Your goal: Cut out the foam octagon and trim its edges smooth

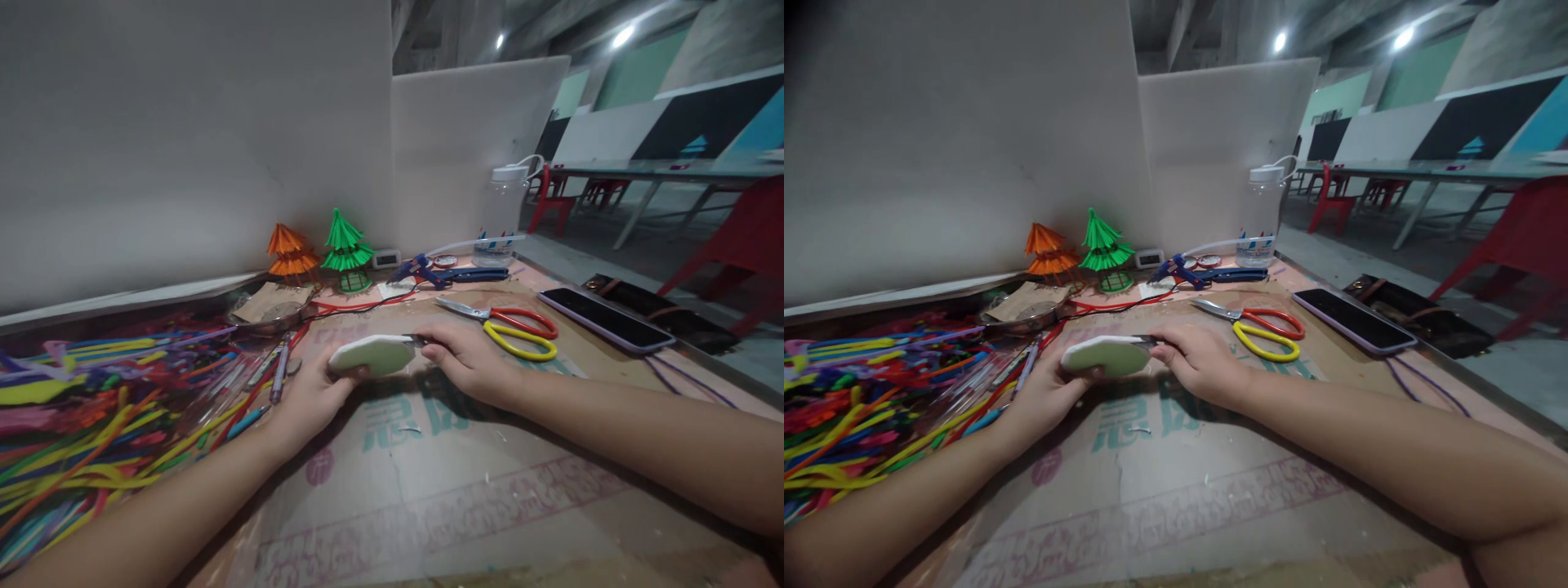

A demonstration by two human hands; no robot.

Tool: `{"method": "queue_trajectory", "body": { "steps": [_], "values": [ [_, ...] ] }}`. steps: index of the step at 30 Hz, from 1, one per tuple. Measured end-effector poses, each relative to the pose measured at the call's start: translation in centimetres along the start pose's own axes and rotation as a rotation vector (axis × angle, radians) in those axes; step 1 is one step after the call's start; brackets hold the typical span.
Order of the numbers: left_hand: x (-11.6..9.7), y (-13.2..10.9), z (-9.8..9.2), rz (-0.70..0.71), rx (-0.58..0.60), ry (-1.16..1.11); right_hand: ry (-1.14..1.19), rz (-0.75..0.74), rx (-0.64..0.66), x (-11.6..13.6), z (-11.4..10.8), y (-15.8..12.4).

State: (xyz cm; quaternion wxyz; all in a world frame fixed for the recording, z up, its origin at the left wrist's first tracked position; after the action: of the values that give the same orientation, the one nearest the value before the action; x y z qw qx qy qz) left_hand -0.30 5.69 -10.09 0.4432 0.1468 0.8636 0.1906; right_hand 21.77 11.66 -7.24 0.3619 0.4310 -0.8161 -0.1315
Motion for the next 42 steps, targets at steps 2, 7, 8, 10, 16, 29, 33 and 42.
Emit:
{"method": "queue_trajectory", "body": {
  "steps": [2, 7, 8, 10, 16, 29, 33, 42],
  "values": [
    [0.1, 0.0, 0.0, 0.004, 0.003, 0.004, 0.004, 0.007, 0.007, 0.1, 0.0, 0.0],
    [0.4, -0.1, 0.0, -0.014, 0.006, -0.018, 0.016, -0.001, 0.006, 0.2, -0.1, 0.1],
    [0.5, -0.1, 0.0, -0.023, 0.010, -0.015, 0.018, -0.003, 0.005, 0.2, -0.1, 0.1],
    [0.7, -0.1, 0.0, -0.037, 0.013, -0.017, 0.018, -0.004, 0.002, 0.1, -0.1, 0.1],
    [0.9, -0.1, 0.1, -0.047, 0.017, -0.054, 0.063, 0.034, 0.015, -0.2, -0.1, 0.0],
    [0.1, 0.2, -0.3, -0.015, -0.036, -0.021, 0.041, 0.059, -0.006, -0.6, -0.1, 0.3],
    [0.3, -0.2, 0.1, 0.020, 0.033, 0.002, -0.031, -0.038, -0.012, 0.4, -0.1, -0.1],
    [0.4, -0.6, 0.1, 0.079, 0.079, 0.038, -0.113, -0.166, 0.003, 1.9, -0.3, -0.6]
  ]
}}
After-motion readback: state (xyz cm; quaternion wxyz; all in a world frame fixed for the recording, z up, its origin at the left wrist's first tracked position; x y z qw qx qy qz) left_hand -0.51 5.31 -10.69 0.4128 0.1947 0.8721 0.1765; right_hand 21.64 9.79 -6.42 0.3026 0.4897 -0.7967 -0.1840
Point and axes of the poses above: each hand's wrist, its own y-axis towards the middle knuckle, its own z-axis out of the palm, x = y × z, the point moved 4 cm from there along y, towards the middle knuckle, and after that the axes turned 6 degrees about z, right-handed, at the moved point
